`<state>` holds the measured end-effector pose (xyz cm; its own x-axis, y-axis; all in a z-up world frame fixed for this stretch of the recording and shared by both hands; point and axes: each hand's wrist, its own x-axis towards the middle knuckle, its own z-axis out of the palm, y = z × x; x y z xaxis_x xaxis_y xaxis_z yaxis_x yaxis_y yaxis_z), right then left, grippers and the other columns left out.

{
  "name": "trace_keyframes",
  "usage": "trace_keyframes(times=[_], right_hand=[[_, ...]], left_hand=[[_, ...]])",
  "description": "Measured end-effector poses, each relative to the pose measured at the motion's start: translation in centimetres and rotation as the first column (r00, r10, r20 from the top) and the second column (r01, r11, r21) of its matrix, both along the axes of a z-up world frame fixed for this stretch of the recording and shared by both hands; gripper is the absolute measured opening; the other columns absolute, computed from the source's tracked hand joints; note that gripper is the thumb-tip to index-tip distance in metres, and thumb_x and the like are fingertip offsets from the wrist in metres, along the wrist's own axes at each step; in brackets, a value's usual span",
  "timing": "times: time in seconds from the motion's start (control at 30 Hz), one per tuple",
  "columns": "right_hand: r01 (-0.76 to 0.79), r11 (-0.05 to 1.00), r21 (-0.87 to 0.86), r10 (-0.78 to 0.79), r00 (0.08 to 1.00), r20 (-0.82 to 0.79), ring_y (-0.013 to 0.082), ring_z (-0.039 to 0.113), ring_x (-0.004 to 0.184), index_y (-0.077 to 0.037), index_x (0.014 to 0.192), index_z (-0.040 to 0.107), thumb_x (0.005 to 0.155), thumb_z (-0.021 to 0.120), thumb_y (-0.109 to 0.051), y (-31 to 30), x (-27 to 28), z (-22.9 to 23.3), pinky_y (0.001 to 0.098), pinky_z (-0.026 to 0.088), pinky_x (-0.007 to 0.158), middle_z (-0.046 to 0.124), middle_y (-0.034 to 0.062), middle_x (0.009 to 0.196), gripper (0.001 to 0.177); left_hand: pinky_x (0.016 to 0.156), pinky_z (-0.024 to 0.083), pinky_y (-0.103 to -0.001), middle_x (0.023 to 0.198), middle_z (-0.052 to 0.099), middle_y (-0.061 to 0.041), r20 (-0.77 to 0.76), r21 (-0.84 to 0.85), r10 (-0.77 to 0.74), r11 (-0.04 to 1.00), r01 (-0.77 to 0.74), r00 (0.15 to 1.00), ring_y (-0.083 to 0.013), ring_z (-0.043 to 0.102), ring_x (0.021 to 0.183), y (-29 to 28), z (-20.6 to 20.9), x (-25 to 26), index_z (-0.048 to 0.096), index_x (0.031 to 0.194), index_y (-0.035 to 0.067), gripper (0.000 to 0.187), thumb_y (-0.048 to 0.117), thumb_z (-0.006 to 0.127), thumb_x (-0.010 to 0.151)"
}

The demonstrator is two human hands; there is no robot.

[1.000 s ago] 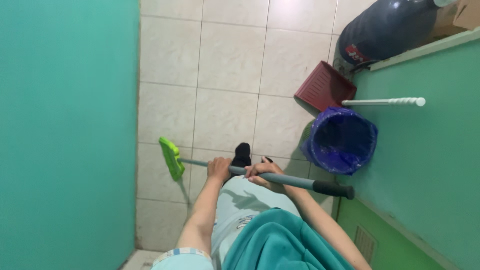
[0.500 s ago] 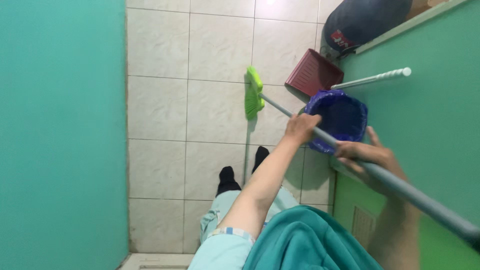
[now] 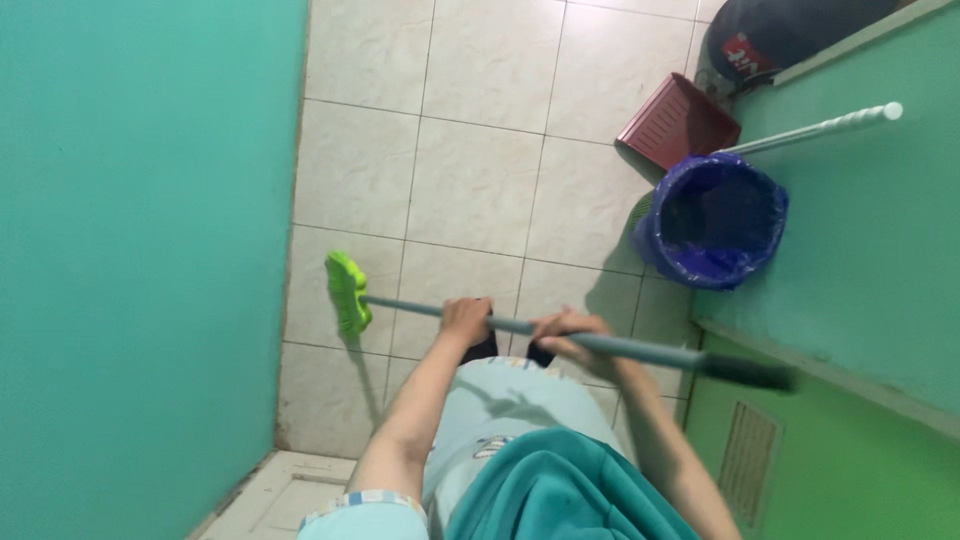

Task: The person sweeps debris across a tiled floor using a broom, pushing the items toward a dustpan and corner.

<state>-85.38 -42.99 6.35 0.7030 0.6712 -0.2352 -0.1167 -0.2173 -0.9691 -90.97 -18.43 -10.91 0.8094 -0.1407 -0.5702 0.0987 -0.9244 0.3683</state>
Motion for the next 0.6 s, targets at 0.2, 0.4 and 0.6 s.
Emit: trace_keyframes(times=[0.2,0.4,0.6], right_hand=[[-0.108,0.958,-0.267,0.17,0.96,0.222,0.0207,0.072,0.116,-0.011,0.087,0.076,0.086,0.079,-0.021,-4.7,-1.3,1.0,0.0709,0.008,0.119,0.081,0.0023,0.103,0.011],[0.124,0.911,-0.393,0.015,0.943,0.332,0.0189,0.072,0.113,-0.012,0.098,0.077,0.084,0.079,-0.013,-14.4,-1.6,9.4,0.0702,0.008,0.126,0.079,0.0012,0.106,0.014],[0.129,0.882,-0.453,0.12,0.869,0.481,0.0192,0.071,0.119,-0.013,0.078,0.071,0.078,0.079,-0.009,-13.2,-6.0,15.6,0.0654,0.006,0.128,0.079,-0.0032,0.093,0.009]], left_hand=[[0.081,0.051,-0.057,0.102,0.069,-0.004,0.197,-0.139,0.135,0.984,-0.109,0.971,-0.0295,0.067,0.105,-6.9,-3.8,-3.1,0.068,0.096,0.024,0.027,0.016,0.077,0.072],[0.081,0.048,-0.058,0.1,0.072,-0.004,0.229,-0.33,0.087,0.944,-0.006,0.97,-0.0291,0.069,0.102,-21.3,0.8,3.6,0.068,0.093,0.023,0.015,0.014,0.068,0.081],[0.086,0.048,-0.057,0.083,0.074,-0.008,0.394,-0.394,0.077,0.914,0.092,0.916,-0.0325,0.071,0.091,-21.4,9.3,3.6,0.067,0.092,0.02,0.014,0.013,0.066,0.079]])
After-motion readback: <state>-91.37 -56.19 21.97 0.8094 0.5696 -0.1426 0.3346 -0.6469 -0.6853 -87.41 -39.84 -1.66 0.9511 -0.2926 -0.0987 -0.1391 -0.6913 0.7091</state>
